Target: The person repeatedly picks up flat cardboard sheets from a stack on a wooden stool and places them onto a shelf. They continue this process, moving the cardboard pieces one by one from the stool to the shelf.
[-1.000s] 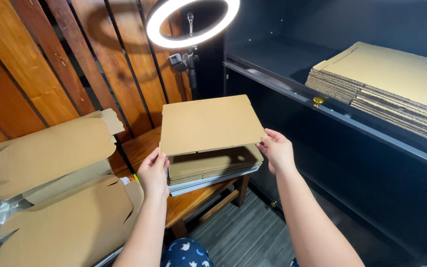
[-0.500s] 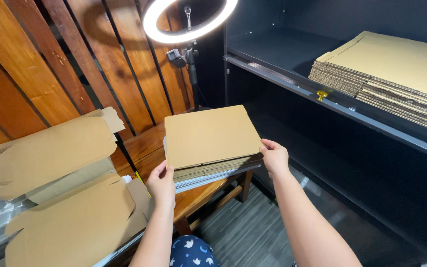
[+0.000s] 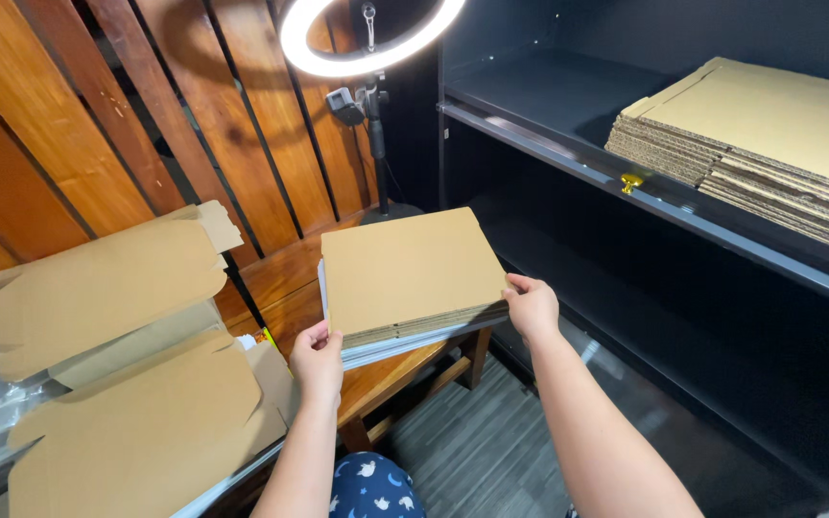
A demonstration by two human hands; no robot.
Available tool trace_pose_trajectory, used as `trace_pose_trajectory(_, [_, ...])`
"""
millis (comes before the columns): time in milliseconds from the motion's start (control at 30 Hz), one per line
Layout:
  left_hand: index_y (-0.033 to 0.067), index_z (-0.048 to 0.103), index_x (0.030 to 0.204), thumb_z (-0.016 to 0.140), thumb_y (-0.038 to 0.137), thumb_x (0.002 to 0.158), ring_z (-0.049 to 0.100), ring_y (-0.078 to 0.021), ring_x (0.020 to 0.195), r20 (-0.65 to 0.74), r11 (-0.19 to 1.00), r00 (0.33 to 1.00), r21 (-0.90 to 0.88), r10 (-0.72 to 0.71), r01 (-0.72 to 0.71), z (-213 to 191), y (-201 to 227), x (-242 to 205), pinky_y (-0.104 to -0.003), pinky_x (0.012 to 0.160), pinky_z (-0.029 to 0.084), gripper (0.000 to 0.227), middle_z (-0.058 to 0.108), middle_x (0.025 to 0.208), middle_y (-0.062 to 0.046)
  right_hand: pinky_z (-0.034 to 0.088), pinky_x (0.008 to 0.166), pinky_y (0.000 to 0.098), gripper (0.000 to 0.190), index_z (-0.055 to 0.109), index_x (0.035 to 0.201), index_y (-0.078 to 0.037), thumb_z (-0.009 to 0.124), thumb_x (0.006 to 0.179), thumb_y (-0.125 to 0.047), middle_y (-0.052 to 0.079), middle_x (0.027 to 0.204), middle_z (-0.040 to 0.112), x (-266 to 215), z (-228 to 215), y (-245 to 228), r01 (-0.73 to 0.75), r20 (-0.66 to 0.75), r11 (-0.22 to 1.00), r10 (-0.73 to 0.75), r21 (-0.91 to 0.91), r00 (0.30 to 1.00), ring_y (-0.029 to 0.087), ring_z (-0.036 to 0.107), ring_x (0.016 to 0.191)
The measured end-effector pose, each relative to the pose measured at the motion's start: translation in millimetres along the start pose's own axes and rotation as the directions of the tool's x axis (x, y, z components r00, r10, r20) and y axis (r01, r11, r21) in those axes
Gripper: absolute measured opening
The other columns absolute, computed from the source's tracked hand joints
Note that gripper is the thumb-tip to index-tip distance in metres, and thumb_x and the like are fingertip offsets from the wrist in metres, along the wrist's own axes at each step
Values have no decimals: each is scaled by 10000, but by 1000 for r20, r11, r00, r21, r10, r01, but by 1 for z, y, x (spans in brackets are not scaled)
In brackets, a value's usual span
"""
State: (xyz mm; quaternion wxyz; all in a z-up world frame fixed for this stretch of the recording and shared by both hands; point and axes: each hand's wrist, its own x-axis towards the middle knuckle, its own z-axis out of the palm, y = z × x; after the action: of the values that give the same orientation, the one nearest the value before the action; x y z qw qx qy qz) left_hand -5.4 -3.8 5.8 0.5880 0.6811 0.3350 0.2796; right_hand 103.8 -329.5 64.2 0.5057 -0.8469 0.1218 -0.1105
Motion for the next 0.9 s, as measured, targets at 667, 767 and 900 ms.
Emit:
trace_pose_trajectory(667, [239,757,1119,714,250,907,519,-270,1405,370,623,792,489,485,-610,-7,51,-52,-638,1221,273,217,640,1310,12,529,1074,450,243,775,1139,-294,749,898,-306,-32,1244,677,-57,-3,-17,495,211,777,-448,-389,869,276,567,1308])
trace_pose_trajectory(767, [296,735,1154,719,295,891,524,-231,1391,399,591,801,541,446,-599,-6,48,-48,-633,1215,285,263,632,1298,58,524,1088,455,311,739,1209,-358,741,900,-337,-88,1310,645,-56,-7,-16,468,299,788,-371,-401,879,236,528,1368])
trace_pose_trajectory(900, [333,719,1132,730,324,870,533,-196,1369,415,562,810,584,413,-586,-2,43,-43,-616,1209,296,262,619,1247,102,502,1126,454,410,700,1289,-366,763,885,-337,-100,1360,620,-59,-13,-21,447,367,796,-306,-408,879,228,507,1408])
